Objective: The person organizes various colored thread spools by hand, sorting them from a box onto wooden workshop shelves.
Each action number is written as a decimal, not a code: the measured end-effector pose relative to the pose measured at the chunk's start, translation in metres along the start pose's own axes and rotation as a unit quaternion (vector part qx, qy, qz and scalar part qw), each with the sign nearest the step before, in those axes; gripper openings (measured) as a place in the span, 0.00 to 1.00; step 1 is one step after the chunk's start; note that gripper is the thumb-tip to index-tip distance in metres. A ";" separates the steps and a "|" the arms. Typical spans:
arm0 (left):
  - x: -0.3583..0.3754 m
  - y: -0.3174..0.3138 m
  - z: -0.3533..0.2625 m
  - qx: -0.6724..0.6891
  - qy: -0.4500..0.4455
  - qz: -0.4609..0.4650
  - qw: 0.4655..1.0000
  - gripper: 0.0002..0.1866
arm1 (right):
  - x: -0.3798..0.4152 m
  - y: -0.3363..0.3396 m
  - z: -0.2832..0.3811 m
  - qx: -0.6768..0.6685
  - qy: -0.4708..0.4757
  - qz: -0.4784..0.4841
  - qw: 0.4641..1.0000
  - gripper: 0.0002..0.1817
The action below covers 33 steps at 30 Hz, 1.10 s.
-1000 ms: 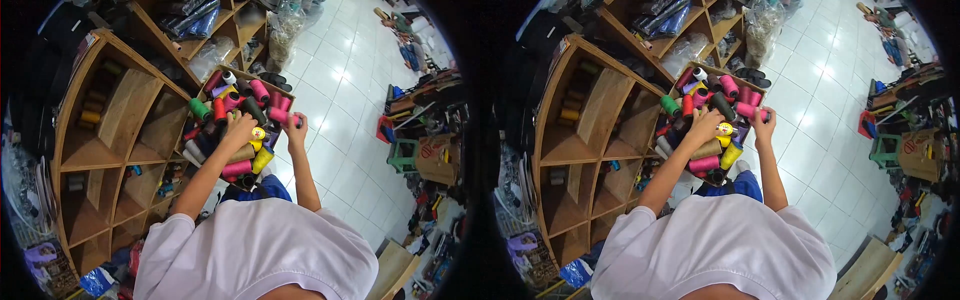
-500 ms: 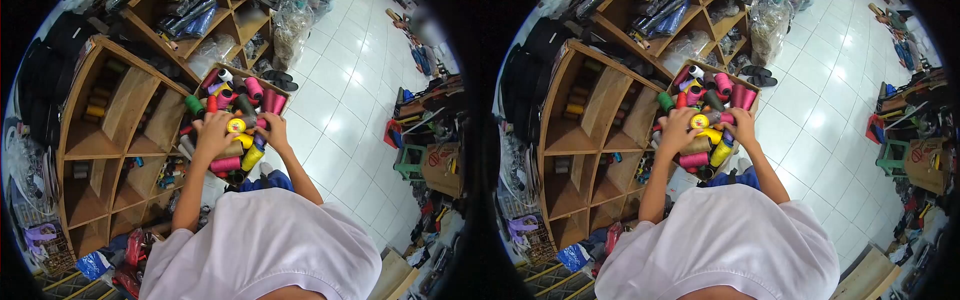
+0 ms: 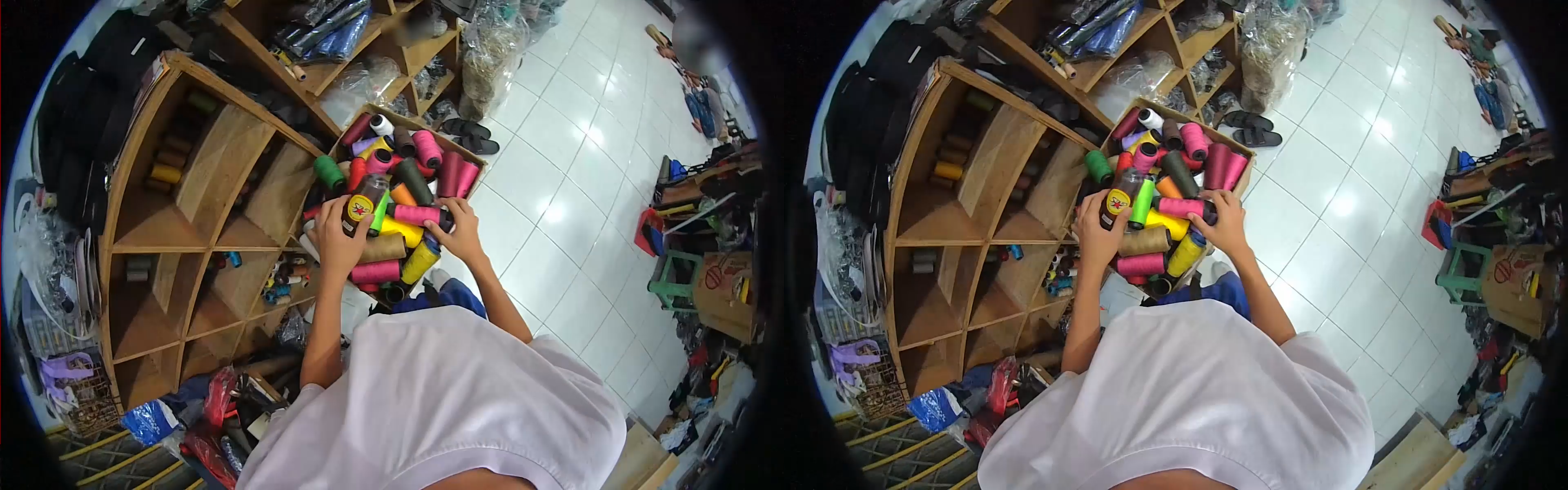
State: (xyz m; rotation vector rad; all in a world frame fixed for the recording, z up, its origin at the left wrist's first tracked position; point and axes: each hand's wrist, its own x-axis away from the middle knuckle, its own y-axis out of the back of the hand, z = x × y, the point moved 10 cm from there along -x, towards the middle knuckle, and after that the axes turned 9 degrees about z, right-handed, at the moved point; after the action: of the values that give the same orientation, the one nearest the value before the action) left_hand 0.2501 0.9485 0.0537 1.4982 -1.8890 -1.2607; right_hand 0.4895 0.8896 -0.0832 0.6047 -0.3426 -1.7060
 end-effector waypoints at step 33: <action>-0.200 -0.097 0.625 -0.022 0.448 -0.054 0.892 0.30 | 0.459 -0.305 -0.212 0.080 -0.603 0.432 0.666 0.54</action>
State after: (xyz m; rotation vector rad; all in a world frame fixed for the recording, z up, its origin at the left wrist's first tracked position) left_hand -0.1131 1.3760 -0.3013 1.7469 -1.1563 -0.4611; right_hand 0.3003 0.5333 -0.5152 -0.6601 -1.4646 -0.8665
